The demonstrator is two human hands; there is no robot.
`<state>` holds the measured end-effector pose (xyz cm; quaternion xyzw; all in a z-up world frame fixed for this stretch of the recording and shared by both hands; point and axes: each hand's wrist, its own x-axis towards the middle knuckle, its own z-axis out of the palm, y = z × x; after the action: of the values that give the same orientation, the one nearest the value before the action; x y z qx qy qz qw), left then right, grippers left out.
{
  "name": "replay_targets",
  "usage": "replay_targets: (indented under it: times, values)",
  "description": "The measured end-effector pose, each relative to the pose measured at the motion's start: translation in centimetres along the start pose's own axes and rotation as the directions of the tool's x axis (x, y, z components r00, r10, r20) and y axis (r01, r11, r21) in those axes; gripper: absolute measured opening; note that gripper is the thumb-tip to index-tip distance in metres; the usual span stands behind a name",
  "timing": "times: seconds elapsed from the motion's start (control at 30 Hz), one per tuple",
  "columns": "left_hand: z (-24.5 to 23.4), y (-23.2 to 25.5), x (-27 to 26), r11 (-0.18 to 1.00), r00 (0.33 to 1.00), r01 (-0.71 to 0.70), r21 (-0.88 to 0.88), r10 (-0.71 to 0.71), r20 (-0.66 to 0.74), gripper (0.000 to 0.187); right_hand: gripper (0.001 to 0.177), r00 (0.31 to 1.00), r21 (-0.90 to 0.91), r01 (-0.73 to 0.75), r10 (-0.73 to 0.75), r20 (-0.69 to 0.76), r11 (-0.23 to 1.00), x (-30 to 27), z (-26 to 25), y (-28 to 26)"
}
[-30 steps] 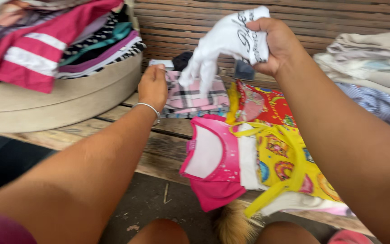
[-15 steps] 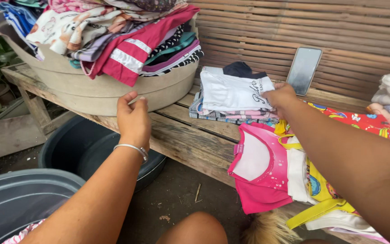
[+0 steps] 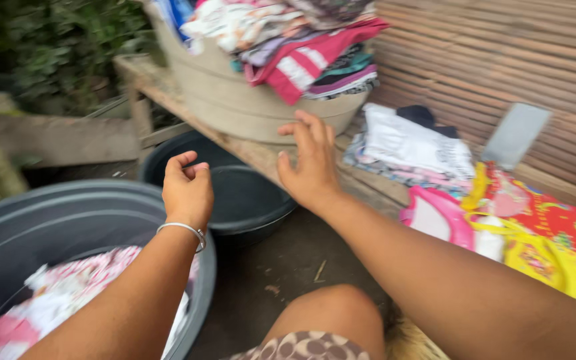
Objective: The person picks up clothing items from a plastic basin, lays them flat on a wooden surface, and folds them by hand, adding them to sorted piles of folded laundry.
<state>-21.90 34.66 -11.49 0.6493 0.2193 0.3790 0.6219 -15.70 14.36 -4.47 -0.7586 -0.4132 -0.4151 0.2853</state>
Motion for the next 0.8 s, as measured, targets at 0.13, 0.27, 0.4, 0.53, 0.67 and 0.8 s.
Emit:
replay_targets:
  times: [0.13,0.27,0.4,0.53,0.67,0.8]
  values:
    - [-8.2,-3.9,0.6,0.992,0.992,-0.036,0.122,0.05,-0.119,0.033,0.036,0.993,0.191,0.038,-0.059,0.104,0.981,-2.1,4.7,-7.2]
    - [-17.1,-7.5,0.6,0.979,0.978,0.014,0.203,0.028,-0.207,0.03,0.037,0.932,0.296,-0.057,-0.055,0.358,0.954,-3.8,9.2,-11.5]
    - [-23.6,-9.8,0.0,0.912,0.95,0.164,0.375,-0.044,-0.308,0.028,0.044,0.849,0.334,-0.133,-0.067,0.524,0.933,-5.0,12.8,-14.3]
    - [-27.1,-12.3,-0.2,0.917,0.935,0.205,0.343,-0.08,-0.346,0.03,0.047,0.843,0.378,-0.119,-0.107,0.528,0.918,-5.9,15.4,-15.6]
    - [-28.7,-16.2,-0.5,0.848,0.92,0.318,0.423,-0.169,-0.353,0.031,0.047,0.829,0.388,-0.124,-0.119,0.547,0.913,-7.1,16.7,-16.4]
    - [-29.1,-21.6,0.0,0.829,0.937,0.333,0.45,-0.237,-0.256,0.038,0.048,0.731,0.354,-0.142,-0.143,0.667,0.925,-7.6,16.8,-16.0]
